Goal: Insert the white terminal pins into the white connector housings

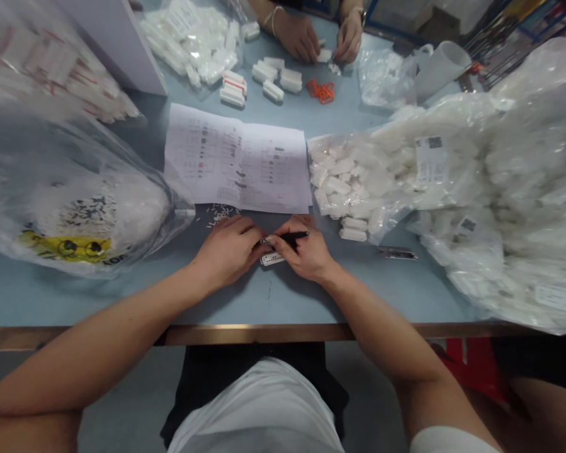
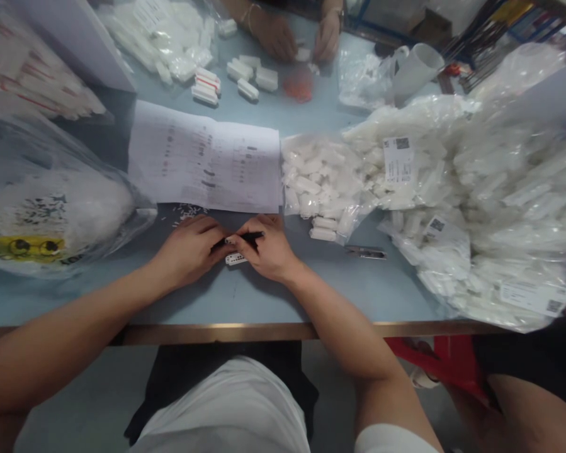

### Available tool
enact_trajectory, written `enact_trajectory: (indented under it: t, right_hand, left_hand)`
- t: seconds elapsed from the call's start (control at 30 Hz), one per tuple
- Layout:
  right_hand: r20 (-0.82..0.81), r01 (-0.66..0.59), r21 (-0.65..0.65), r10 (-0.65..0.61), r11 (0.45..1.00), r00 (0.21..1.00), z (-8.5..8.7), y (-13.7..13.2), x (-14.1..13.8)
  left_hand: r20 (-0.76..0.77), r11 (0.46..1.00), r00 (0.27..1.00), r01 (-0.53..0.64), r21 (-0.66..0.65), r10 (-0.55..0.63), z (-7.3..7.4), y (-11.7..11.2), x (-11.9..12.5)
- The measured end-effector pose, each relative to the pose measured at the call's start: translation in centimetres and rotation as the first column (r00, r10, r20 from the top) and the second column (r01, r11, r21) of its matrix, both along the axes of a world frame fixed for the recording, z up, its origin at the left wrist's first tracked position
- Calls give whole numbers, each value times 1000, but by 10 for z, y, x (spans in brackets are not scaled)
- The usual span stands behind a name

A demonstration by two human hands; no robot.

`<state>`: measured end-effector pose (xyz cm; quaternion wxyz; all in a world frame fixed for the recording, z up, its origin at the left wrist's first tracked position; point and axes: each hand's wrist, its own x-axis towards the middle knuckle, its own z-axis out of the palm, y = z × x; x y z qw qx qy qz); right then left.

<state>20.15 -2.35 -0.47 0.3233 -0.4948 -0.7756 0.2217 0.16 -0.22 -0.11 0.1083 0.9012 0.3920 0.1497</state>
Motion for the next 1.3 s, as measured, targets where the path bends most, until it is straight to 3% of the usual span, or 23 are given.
enact_trajectory:
  t: [0.33,0.47,0.6,0.73,0.87,1.0,1.1,1.3]
  right_hand:
    - [79,10,38,-13,999,997,-2,-2,-5]
    - [-90,21,14,-20,1000,996,1,-3,-2]
    - [-238,67,68,-49,995,970,5,-3,7]
    - [-68,23,162,-12,986,998,7,-4,15]
    - [108,-101,170,83,980,991,8,-5,22]
    - [113,-168,145,152,975,982,9,-3,26]
    - [78,-181,127,172,975,982,8,-1,28]
    - [29,-151,79,150,985,988,5,1,30]
  left_hand:
    - [10,1000,1000,9,22,-9,-1,0,-1]
    - [5,1000,1000,4,13,-4,-1,0,-1]
    - [-23,1000,1000,-2,11,2,1,-2,-1]
    - [-35,997,999,-2,72,5,1,-6,-1]
    - [-3,990,1000,-15,142,15,2,-6,-5]
    - [76,934,993,-107,341,86,11,-3,-13]
    - [51,882,985,-171,438,166,19,1,-18]
    - [-84,944,988,-94,317,126,11,7,-24]
